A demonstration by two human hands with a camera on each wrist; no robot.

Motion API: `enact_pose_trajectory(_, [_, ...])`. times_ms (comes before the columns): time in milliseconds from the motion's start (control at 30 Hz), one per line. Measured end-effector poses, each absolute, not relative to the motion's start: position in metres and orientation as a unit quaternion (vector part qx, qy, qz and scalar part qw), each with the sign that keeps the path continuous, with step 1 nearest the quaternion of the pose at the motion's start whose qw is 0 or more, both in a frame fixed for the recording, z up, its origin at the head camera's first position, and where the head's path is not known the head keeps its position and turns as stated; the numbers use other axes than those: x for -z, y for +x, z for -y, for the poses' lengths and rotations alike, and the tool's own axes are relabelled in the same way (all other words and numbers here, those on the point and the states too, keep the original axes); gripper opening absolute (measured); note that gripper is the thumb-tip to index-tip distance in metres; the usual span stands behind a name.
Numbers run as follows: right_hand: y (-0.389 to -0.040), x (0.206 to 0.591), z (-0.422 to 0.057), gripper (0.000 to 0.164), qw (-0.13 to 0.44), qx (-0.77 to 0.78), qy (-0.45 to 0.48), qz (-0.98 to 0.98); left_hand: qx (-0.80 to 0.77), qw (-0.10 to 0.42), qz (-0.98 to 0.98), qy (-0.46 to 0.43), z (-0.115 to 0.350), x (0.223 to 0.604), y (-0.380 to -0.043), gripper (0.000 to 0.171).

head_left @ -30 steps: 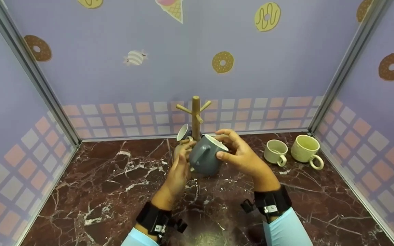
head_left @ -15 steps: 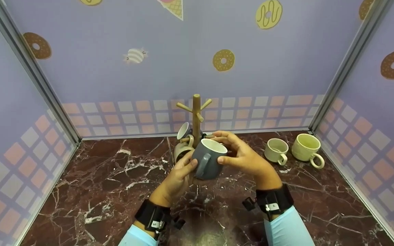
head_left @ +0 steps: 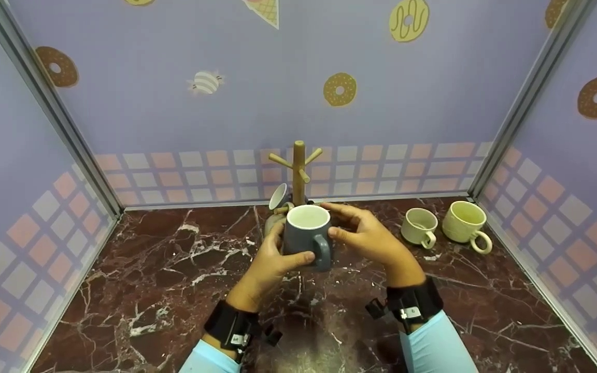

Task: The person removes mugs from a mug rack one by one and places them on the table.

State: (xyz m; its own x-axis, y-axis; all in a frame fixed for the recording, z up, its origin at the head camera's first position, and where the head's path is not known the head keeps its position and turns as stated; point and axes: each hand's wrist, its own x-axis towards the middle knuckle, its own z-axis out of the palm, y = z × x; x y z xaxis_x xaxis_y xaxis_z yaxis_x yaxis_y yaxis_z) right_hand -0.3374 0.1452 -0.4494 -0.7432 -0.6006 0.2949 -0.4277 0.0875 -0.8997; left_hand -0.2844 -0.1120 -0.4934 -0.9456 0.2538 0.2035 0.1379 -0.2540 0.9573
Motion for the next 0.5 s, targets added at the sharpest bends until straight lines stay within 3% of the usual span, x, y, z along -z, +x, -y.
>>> enact_pose_trajectory(300, [-0.334,0.45,-0.14,0.042,0.051,0.521,-0.298,-0.798,-0.69,-0.119,-0.706,0.108,0.101,0.49,-0.282,0.104])
enact_pose_trajectory(500, [-0.328,0.449,-0.144,0.019,0.038,0.455,-0.297,-0.839,-0.659,-0.174,-0.728,0.074,0.099,0.491,-0.282,0.104])
